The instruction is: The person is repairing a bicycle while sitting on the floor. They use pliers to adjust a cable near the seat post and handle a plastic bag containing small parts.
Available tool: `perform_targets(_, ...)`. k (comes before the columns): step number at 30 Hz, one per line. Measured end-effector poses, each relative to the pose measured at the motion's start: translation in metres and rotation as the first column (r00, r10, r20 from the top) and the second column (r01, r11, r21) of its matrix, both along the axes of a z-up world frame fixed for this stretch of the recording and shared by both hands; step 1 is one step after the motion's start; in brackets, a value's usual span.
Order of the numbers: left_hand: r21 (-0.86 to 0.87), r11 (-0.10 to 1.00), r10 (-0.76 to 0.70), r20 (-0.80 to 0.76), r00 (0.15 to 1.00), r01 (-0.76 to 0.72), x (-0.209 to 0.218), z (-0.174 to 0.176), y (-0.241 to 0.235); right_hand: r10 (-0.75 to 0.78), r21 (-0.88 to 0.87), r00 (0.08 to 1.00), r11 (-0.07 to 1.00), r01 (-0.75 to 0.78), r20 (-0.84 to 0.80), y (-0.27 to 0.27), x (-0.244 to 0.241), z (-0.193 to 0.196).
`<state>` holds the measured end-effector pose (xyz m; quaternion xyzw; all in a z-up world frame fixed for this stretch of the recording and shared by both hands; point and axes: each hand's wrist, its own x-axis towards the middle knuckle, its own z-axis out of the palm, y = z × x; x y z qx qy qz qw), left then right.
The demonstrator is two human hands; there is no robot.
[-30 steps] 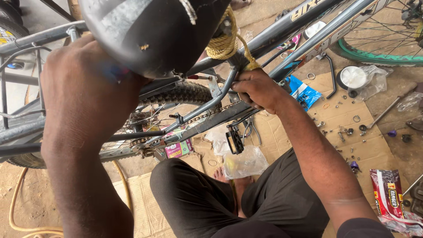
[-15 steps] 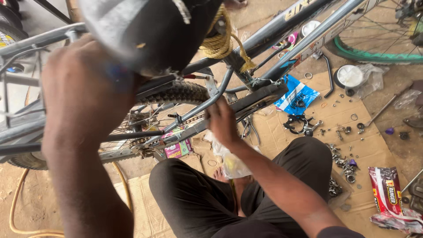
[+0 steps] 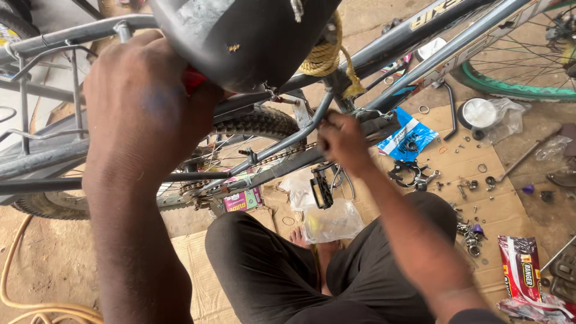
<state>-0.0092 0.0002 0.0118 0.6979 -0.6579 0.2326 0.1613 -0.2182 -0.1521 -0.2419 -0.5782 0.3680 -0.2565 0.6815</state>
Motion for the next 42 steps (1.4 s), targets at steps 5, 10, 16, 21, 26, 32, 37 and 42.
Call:
perform_targets(5, 0.072, 0.997, -0.034, -0.087, 0.996, 0.041, -0.001, -0.001, -0.004, -0.372, -0.234, 0.865, 0.857, 0.459, 0.337, 0.075, 0.081, -0.068)
perform_targets(10, 0.024, 0.999, 0.027, -0.006, 1.000, -0.026, 0.003, 0.001, -0.001, -0.169, -0.143, 0.896, 0.958, 0.247, 0.411, 0.055, 0.043, -0.057)
perform_targets(16, 0.078, 0.997, 0.007, -0.116, 0.993, 0.002, -0.001, -0.001, -0.003, -0.007, 0.021, 0.999, 1.000, 0.009, -0.051, -0.002, -0.015, 0.008)
perform_targets(21, 0.051, 0.998, 0.046, -0.154, 0.987, -0.039, -0.002, 0.003, 0.000, 0.115, 0.049, 0.986, 0.993, -0.110, -0.122, -0.041, -0.017, 0.043)
perform_targets(26, 0.047, 0.999, 0.013, -0.168, 0.986, -0.005, 0.000, 0.002, -0.002, 0.028, -0.092, 0.990, 0.995, -0.041, -0.138, -0.011, -0.010, 0.012)
perform_targets(32, 0.023, 1.000, 0.008, -0.135, 0.991, -0.005, -0.002, 0.001, 0.002, -0.304, -0.301, 0.892, 0.863, 0.407, 0.334, 0.078, 0.070, -0.057)
perform_targets(37, 0.013, 1.000, 0.016, -0.124, 0.992, -0.015, 0.001, 0.003, -0.002, -0.195, 0.077, 0.958, 0.980, 0.183, 0.212, 0.046, 0.022, -0.025)
perform_targets(42, 0.131, 0.989, 0.094, -0.246, 0.965, -0.064, 0.002, -0.007, -0.002, 0.002, -0.028, 0.990, 1.000, -0.006, -0.141, 0.002, -0.023, 0.015)
